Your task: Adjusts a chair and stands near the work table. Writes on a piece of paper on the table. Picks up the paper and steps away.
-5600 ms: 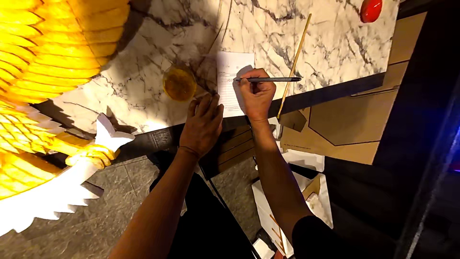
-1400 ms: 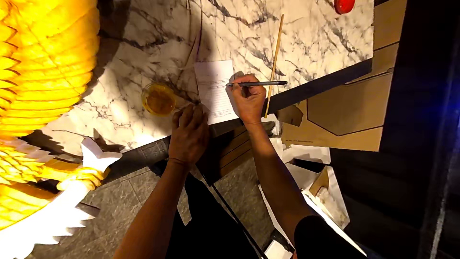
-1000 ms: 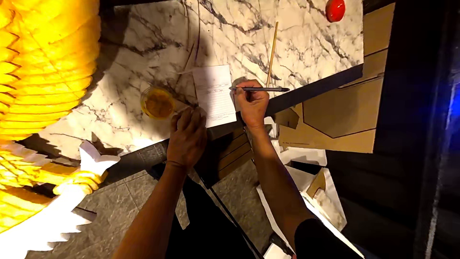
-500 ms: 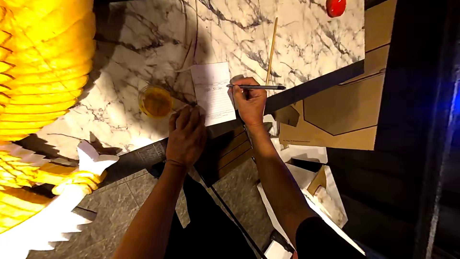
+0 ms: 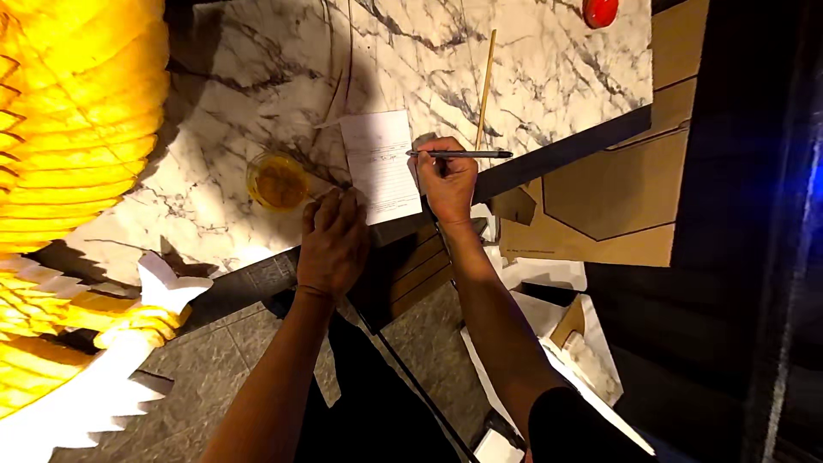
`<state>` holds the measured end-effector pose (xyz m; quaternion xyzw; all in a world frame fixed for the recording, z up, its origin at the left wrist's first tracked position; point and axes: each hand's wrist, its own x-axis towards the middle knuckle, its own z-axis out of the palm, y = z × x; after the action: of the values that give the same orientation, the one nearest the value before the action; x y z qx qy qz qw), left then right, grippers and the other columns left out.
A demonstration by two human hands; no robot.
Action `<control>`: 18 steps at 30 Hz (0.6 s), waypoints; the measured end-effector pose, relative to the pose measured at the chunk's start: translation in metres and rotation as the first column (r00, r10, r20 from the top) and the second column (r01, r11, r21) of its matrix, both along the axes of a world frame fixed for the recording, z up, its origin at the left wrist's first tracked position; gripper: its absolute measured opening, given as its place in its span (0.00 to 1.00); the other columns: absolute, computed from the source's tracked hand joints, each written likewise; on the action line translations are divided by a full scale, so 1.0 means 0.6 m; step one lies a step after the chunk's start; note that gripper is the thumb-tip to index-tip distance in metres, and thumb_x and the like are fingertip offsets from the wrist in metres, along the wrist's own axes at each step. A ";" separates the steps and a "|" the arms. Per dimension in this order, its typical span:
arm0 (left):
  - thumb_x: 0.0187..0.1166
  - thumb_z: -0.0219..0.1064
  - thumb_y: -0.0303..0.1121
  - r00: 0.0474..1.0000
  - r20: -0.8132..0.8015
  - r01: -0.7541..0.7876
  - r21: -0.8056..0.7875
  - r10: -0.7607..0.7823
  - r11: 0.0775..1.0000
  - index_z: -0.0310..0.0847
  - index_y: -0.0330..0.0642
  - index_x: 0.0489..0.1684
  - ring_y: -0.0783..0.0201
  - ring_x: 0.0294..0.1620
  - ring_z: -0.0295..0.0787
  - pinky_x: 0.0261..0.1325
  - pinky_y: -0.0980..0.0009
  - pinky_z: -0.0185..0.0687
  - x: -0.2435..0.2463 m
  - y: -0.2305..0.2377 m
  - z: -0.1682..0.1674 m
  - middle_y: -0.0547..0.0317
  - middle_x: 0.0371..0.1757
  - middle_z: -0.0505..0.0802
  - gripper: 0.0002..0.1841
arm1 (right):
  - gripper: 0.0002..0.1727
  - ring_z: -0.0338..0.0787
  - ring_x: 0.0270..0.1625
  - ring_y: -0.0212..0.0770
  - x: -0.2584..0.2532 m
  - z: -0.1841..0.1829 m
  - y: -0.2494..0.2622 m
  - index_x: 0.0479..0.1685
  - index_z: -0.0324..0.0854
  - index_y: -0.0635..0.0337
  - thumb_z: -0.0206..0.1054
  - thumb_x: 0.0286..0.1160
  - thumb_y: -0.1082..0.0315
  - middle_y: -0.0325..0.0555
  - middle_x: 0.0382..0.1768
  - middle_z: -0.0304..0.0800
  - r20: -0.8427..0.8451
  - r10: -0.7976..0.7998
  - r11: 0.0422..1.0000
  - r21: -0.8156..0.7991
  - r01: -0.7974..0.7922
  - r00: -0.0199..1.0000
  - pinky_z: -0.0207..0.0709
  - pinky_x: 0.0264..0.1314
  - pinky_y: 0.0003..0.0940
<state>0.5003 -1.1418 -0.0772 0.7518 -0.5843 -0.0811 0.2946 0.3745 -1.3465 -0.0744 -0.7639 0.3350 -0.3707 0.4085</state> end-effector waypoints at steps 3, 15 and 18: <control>0.86 0.56 0.39 1.000 0.000 -0.003 0.007 0.003 1.000 0.88 0.44 0.67 0.44 0.85 0.70 0.85 0.42 0.56 0.000 0.000 0.000 0.50 0.80 0.83 0.20 | 0.06 0.83 0.32 0.26 0.001 0.002 0.001 0.43 0.88 0.68 0.70 0.70 0.78 0.43 0.36 0.91 0.002 0.002 1.000 0.008 -0.002 1.000 0.77 0.33 0.21; 0.86 0.57 0.39 1.000 -0.008 -0.003 -0.006 0.003 1.000 0.89 0.43 0.66 0.43 0.85 0.71 0.85 0.42 0.57 -0.001 0.000 0.000 0.49 0.79 0.84 0.20 | 0.07 0.84 0.32 0.27 -0.001 0.000 0.000 0.44 0.88 0.68 0.71 0.70 0.78 0.43 0.36 0.92 0.017 -0.011 1.000 0.021 0.011 1.000 0.78 0.32 0.22; 0.86 0.58 0.39 1.000 -0.013 -0.005 -0.010 0.005 1.000 0.89 0.43 0.66 0.43 0.84 0.71 0.85 0.42 0.57 0.000 0.000 -0.002 0.49 0.79 0.84 0.20 | 0.05 0.84 0.31 0.27 -0.001 -0.002 0.000 0.42 0.87 0.67 0.71 0.70 0.77 0.42 0.34 0.90 0.020 -0.025 0.999 0.021 0.024 0.999 0.78 0.32 0.23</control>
<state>0.5004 -1.1416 -0.0785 0.7513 -0.5809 -0.0821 0.3023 0.3739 -1.3467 -0.0757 -0.7516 0.3439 -0.3801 0.4151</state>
